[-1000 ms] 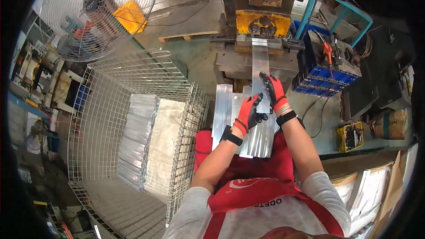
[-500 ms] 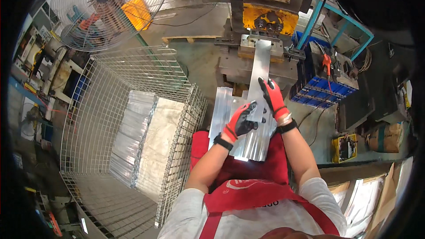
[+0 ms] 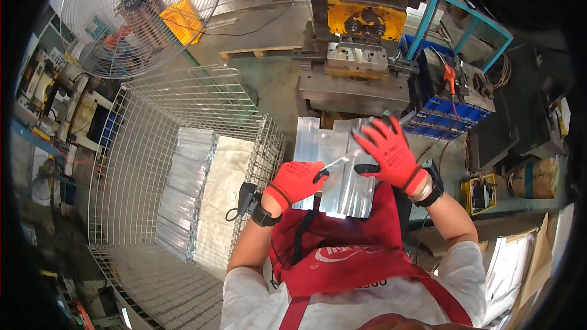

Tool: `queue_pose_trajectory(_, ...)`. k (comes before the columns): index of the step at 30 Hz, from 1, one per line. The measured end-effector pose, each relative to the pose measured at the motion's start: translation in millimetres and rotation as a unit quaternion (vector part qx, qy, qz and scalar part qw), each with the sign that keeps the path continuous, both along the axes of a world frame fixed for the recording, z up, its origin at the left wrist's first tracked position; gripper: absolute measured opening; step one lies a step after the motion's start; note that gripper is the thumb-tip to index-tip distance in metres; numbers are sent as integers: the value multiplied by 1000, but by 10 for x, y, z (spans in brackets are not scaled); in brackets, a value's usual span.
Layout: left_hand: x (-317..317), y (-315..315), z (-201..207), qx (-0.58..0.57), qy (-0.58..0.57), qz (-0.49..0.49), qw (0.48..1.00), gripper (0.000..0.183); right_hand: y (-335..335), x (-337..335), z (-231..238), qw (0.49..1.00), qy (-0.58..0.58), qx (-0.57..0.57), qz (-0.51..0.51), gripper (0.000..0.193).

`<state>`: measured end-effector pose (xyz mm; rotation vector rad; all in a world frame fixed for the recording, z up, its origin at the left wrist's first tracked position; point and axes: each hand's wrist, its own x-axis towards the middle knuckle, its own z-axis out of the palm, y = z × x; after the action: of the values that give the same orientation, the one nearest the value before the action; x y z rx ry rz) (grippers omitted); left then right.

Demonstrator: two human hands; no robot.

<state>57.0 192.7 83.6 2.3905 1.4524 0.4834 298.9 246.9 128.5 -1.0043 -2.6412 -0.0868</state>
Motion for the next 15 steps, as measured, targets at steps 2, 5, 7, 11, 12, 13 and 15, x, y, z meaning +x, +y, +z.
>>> queue_pose_trajectory(2, 63, -36, 53, -10, 16, -32, 999, 18, 47, 71, -300, 989, -98, -109, 11, 47)
queue_pose_trajectory(5, 67, -23, 199, -11, -17, 35, 999, 38, 49, 157, -508, 987, -118, -101, 28, 34)
queue_pose_trajectory(7, -29, 51, 172, -13, -112, 97, 989, 55, 95, 211, -562, 992, -37, -119, -11, 26)
queue_pose_trajectory(11, -85, 189, -325, -152, -545, 173, 806, 50, 325, 163, -677, 888, 269, -342, -152, 14)
queue_pose_trajectory(12, -4, 200, -400, -239, -583, 135, 765, 49, 455, 146, -759, 845, 370, -356, -150, 16)
queue_pose_trajectory(13, 97, 195, -467, -323, -614, 96, 714, 49, 582, 142, -844, 782, 452, -399, -159, 17)
queue_pose_trajectory(15, 328, 162, -756, -445, -667, 53, 595, 50, 793, 54, -976, 688, 580, -418, -123, 17)
